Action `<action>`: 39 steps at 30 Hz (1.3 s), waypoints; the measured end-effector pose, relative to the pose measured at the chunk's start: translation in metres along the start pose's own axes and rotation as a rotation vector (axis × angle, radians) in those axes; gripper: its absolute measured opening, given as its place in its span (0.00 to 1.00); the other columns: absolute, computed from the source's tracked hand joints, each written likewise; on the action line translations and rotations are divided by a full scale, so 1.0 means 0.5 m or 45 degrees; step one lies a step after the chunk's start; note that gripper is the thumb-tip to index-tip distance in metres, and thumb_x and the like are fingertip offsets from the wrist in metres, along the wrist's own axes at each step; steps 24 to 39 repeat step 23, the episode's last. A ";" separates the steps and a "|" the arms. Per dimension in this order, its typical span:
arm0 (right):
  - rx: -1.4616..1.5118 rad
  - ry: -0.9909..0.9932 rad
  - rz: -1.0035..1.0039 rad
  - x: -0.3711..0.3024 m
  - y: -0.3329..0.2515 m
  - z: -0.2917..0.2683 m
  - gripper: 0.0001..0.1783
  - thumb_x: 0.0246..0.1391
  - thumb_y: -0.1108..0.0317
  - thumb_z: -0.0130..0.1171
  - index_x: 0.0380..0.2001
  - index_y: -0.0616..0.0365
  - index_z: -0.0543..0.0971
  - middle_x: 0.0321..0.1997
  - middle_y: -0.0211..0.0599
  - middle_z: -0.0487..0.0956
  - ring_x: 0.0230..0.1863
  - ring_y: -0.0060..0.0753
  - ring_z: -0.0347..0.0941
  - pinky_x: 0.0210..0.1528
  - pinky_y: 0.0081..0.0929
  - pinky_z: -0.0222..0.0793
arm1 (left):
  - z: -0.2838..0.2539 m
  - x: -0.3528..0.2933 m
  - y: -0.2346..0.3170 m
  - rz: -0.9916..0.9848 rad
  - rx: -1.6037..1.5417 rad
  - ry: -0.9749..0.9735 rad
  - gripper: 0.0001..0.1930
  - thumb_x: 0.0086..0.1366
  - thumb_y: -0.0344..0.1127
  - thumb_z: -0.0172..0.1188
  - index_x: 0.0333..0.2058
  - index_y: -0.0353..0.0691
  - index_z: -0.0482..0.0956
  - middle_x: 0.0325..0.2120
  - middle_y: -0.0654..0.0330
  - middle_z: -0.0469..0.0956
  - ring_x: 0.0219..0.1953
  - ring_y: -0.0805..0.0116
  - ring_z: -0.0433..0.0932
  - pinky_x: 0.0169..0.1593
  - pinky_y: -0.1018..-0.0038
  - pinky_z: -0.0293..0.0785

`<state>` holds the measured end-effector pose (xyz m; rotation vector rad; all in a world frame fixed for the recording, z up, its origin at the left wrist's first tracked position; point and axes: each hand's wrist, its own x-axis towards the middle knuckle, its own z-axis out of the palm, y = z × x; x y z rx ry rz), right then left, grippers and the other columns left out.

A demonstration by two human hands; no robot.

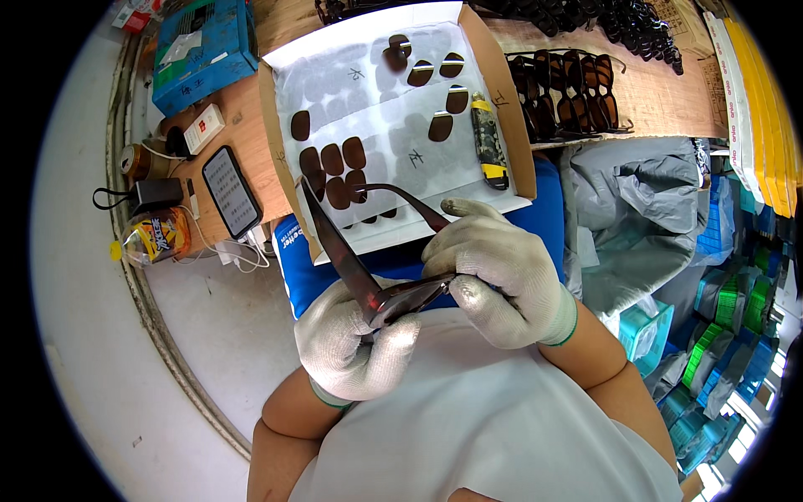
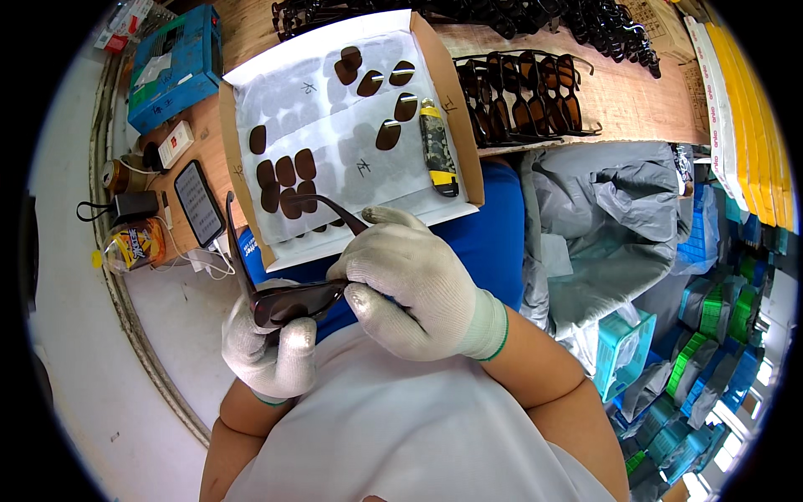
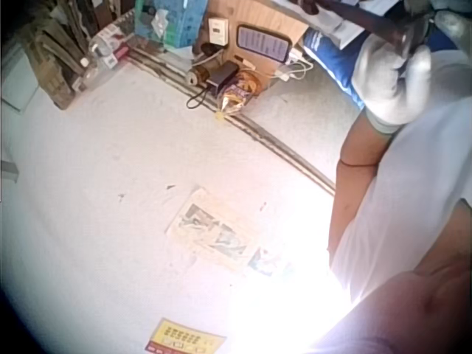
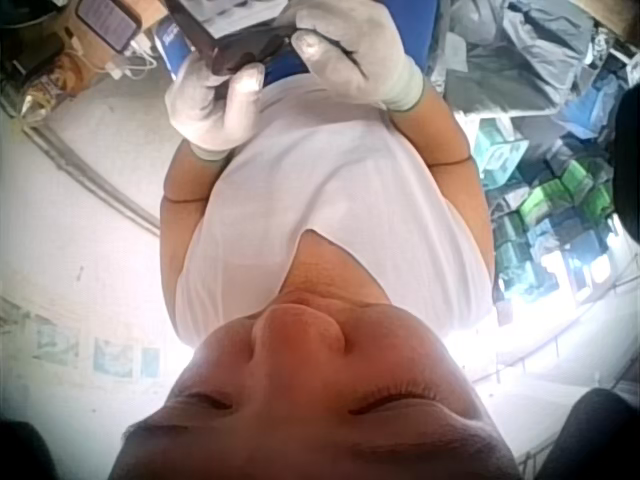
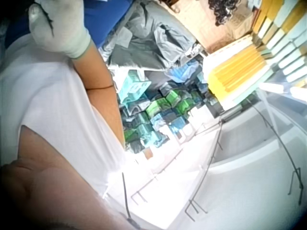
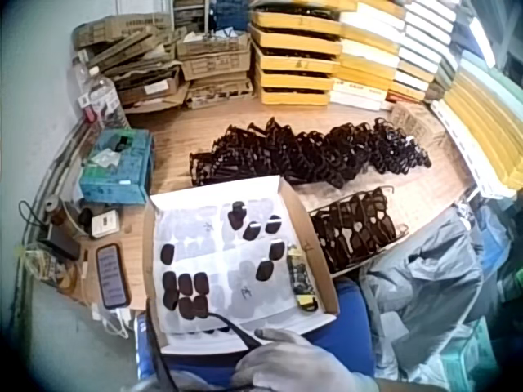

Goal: The person assembles sunglasses by inserting lenses into frames and securing the arms. They handle multiple pairs, picking up lenses from a tray and placing them into the frames, then attaching the arms and inspecting the finished product.

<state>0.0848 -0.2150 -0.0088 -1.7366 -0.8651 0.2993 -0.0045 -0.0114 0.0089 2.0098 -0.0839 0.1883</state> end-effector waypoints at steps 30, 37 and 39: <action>0.226 -0.039 0.203 0.055 0.007 -0.076 0.23 0.50 0.65 0.70 0.47 0.63 0.74 0.52 0.44 0.79 0.55 0.53 0.78 0.60 0.39 0.71 | 0.033 0.000 0.029 -0.167 -0.528 0.158 0.24 0.71 0.43 0.61 0.58 0.31 0.72 0.47 0.51 0.79 0.41 0.68 0.80 0.48 0.74 0.75; 0.226 -0.039 0.203 0.055 0.007 -0.076 0.23 0.50 0.65 0.70 0.47 0.63 0.74 0.52 0.44 0.79 0.55 0.53 0.78 0.60 0.39 0.71 | 0.033 0.000 0.029 -0.167 -0.528 0.158 0.24 0.71 0.43 0.61 0.58 0.31 0.72 0.47 0.51 0.79 0.41 0.68 0.80 0.48 0.74 0.75; 0.226 -0.039 0.203 0.055 0.007 -0.076 0.23 0.50 0.65 0.70 0.47 0.63 0.74 0.52 0.44 0.79 0.55 0.53 0.78 0.60 0.39 0.71 | 0.033 0.000 0.029 -0.167 -0.528 0.158 0.24 0.71 0.43 0.61 0.58 0.31 0.72 0.47 0.51 0.79 0.41 0.68 0.80 0.48 0.74 0.75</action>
